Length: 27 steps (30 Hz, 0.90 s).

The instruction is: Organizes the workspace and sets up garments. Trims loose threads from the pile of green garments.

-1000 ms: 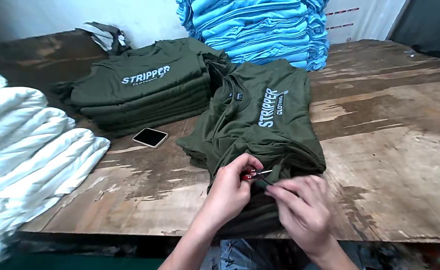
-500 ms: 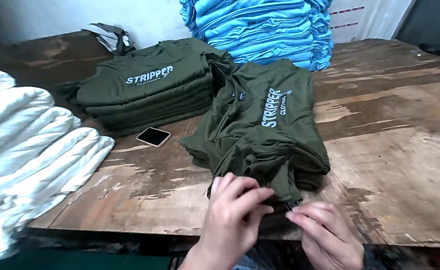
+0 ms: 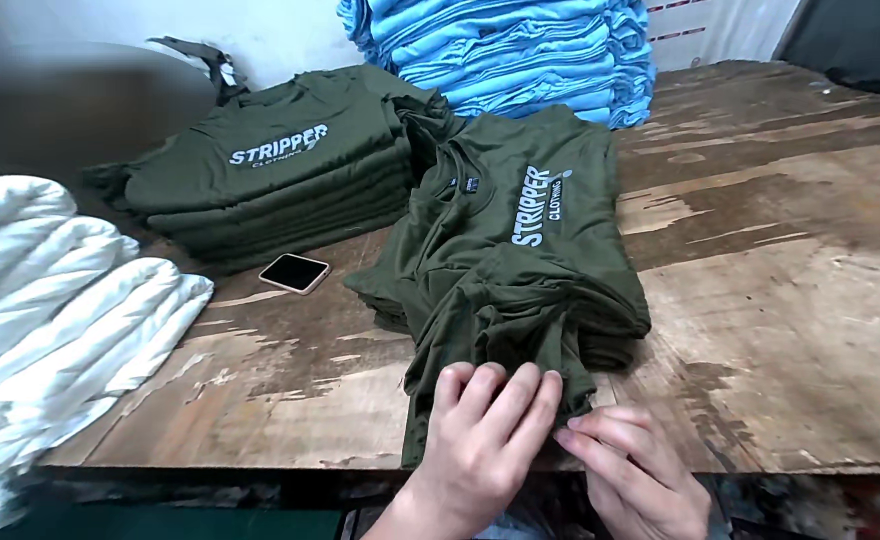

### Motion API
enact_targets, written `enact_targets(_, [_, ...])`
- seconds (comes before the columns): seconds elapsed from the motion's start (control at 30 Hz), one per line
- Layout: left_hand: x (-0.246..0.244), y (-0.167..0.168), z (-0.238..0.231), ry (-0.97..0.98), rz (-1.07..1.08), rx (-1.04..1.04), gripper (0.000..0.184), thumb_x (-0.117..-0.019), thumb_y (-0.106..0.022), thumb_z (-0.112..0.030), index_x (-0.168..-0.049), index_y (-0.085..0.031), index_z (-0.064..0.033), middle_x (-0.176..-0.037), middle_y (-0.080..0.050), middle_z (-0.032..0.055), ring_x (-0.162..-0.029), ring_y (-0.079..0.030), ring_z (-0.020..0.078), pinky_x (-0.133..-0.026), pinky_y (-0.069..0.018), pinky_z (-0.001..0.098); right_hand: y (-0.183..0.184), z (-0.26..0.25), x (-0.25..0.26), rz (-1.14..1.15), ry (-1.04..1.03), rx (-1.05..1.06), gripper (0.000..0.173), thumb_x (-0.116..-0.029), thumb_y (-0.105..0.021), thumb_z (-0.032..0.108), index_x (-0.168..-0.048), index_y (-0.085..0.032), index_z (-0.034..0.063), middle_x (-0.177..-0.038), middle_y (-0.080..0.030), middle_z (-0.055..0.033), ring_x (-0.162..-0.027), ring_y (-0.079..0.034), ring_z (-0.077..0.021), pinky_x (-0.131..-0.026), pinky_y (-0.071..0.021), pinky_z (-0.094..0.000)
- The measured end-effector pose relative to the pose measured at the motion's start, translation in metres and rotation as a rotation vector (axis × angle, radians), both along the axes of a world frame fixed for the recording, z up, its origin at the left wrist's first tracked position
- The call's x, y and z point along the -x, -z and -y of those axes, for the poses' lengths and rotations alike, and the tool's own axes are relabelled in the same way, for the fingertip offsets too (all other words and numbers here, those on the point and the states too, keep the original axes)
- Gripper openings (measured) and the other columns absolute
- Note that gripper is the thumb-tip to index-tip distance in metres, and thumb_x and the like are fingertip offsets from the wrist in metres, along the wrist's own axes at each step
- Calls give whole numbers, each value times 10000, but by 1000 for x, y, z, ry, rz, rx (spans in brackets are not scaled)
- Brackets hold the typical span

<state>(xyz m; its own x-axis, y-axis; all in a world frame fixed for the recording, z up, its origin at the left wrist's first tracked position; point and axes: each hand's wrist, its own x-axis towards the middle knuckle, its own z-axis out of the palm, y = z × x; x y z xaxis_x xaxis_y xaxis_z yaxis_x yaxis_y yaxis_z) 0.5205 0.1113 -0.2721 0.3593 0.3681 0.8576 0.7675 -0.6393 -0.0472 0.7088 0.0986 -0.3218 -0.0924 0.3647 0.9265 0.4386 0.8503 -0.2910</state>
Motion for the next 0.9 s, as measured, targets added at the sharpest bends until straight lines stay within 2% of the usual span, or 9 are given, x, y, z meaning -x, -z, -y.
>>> enact_targets(0.1, [0,-2,-2,27,0,53,134,-971,-666,-162,-1074,-748,-183,-1022,-742,-12,-884,-623,177,-821,-427,399,0,-1,1,1,3,-2,150,-962,-646,67,-1036,-750,146,-1066,-699,11,-1066,-644,-123,-959,-538,-251])
enact_targets(0.2, [7,-4,1,27,94,128,118,-991,-669,-258,-1070,-746,-218,-1009,-738,-29,-895,-631,153,-825,-437,394,0,-1,-3,-8,8,-4,152,-961,-647,67,-1034,-754,147,-1059,-705,13,-1064,-648,-122,-952,-543,-252])
enact_targets(0.3, [11,-4,-1,2,176,239,185,-978,-681,-343,-1089,-777,-229,-1012,-731,-33,-891,-630,141,-790,-454,380,0,0,-6,-13,5,14,155,-966,-646,73,-1045,-752,153,-1064,-702,16,-1066,-647,-119,-951,-543,-253])
enact_targets(0.43, [3,-1,-7,42,168,313,171,-976,-679,-341,-1065,-791,-246,-1003,-722,-70,-895,-624,120,-783,-467,360,0,-1,-4,-18,-9,11,149,-966,-642,71,-1035,-750,148,-1053,-702,14,-1053,-650,-119,-944,-545,-254])
enact_targets(0.57, [4,-6,-4,33,109,217,119,-986,-668,-270,-999,-781,-237,-981,-744,-72,-860,-620,114,-797,-432,376,0,-1,-3,-40,-16,16,148,-966,-648,69,-1030,-755,148,-1050,-707,13,-1054,-653,-121,-938,-548,-256])
enact_targets(0.63, [9,-8,0,13,66,136,99,-984,-671,-233,-1038,-754,-234,-988,-734,-48,-889,-621,140,-853,-416,410,-1,-1,-5,-51,-12,23,145,-963,-656,69,-1029,-757,149,-1045,-709,13,-1053,-656,-121,-938,-552,-258])
enact_targets(0.73, [7,-2,3,22,-10,29,191,-979,-633,-140,-1133,-723,-207,-1037,-731,-1,-903,-622,175,-905,-403,433,-1,-1,-5,-81,-13,29,139,-958,-667,69,-1020,-760,152,-1038,-715,14,-1044,-663,-121,-934,-555,-262])
enact_targets(0.8, [1,2,1,33,-67,-7,213,-984,-620,-129,-1167,-722,-166,-1069,-736,23,-892,-623,190,-876,-423,412,-2,-1,-3,-95,-19,25,133,-955,-673,71,-1012,-760,154,-1033,-718,15,-1037,-668,-120,-928,-560,-263])
enact_targets(0.9, [-1,3,-1,16,-112,-24,181,-984,-630,-145,-1125,-743,-135,-1041,-743,30,-826,-614,191,-765,-441,372,-2,0,-3,-97,-46,29,136,-952,-680,69,-1019,-759,157,-1041,-711,17,-1045,-662,-121,-929,-560,-261])
